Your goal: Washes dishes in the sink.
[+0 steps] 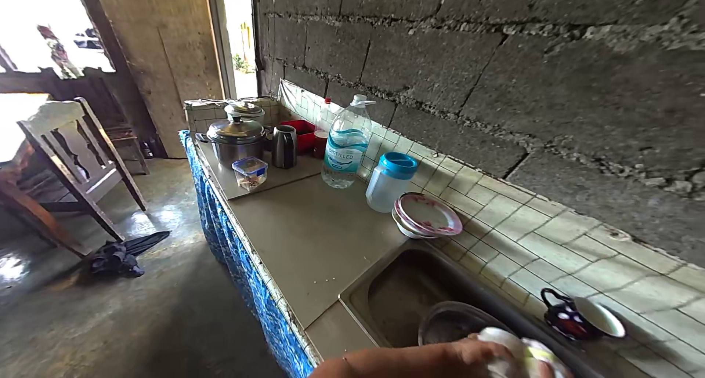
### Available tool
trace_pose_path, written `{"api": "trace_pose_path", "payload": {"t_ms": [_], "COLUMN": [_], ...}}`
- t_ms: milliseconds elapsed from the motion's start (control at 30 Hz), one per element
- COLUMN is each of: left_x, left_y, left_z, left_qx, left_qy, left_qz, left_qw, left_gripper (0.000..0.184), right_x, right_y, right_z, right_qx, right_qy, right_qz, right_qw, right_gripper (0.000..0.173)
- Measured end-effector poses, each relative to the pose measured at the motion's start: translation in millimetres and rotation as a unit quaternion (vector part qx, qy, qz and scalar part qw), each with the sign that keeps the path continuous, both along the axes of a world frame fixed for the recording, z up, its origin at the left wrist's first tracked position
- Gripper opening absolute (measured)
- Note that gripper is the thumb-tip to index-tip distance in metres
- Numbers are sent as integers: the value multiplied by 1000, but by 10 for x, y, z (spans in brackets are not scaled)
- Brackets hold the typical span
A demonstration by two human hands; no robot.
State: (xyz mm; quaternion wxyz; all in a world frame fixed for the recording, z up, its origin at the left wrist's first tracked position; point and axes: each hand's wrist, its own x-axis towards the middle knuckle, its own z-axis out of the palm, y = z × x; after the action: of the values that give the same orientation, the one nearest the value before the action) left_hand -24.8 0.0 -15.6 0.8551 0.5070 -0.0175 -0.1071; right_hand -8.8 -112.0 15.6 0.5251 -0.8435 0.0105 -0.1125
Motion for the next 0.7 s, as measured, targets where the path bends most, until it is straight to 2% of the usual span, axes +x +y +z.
{"api": "trace_pose_path", "payload": {"t_ms": [67, 167, 233, 300, 367, 400, 433, 467, 500, 533, 567, 600, 633, 667, 700], "left_x": [113, 190, 161, 136, 132, 128, 131, 127, 129, 139, 134, 116, 104, 111, 125], "left_y": [16, 26, 44, 42, 50, 68, 86, 90, 71, 51, 44, 59, 69, 79, 92], "left_z": [-60, -163, -97, -58, -80, -94, -113, -117, -97, -73, -89, -137, -196, -232, -234], "left_qx": [-42, -27, -26, -59, -138, -142, -99, -10, 101, 177, 178, 111, 12, -80, -112], "left_qy": [67, 80, 103, 132, 145, 143, 135, 112, 91, 78, 64, 51, 46, 64, 76], "left_qz": [34, 49, -1, -67, -135, -163, -176, -172, -156, -149, -139, -129, -129, -146, -167], "left_qw": [996, 995, 994, 987, 970, 966, 970, 979, 978, 970, 972, 984, 990, 984, 977], "left_gripper": [42, 41, 47, 48, 54, 53, 44, 33, 57, 88, 99, 91, 69, 50, 40], "right_x": [-131, -253, -109, 84, 176, 214, 252, 279, 286, 275, 241, 212, 213, 239, 264], "right_y": [10, -18, -85, -137, -134, -121, -121, -133, -121, -96, -90, -102, -109, -105, -106], "right_z": [-169, -368, -399, -390, -306, -259, -216, -148, -64, -20, 1, -3, -28, -57, -73], "right_qx": [-27, -159, -120, 4, 116, 127, 81, -13, -126, -191, -193, -137, -52, 21, 48], "right_qy": [-7, -107, -89, -56, -18, 10, 43, 82, 116, 119, 99, 69, 43, 32, 43], "right_qz": [81, 185, 160, 109, 54, 30, 27, 53, 84, 102, 100, 79, 46, 11, -1], "right_qw": [996, 964, 976, 992, 992, 991, 995, 995, 982, 969, 971, 985, 997, 999, 998], "right_gripper": [44, 37, 41, 47, 46, 40, 36, 35, 37, 39, 40, 38, 35, 32, 31]}}
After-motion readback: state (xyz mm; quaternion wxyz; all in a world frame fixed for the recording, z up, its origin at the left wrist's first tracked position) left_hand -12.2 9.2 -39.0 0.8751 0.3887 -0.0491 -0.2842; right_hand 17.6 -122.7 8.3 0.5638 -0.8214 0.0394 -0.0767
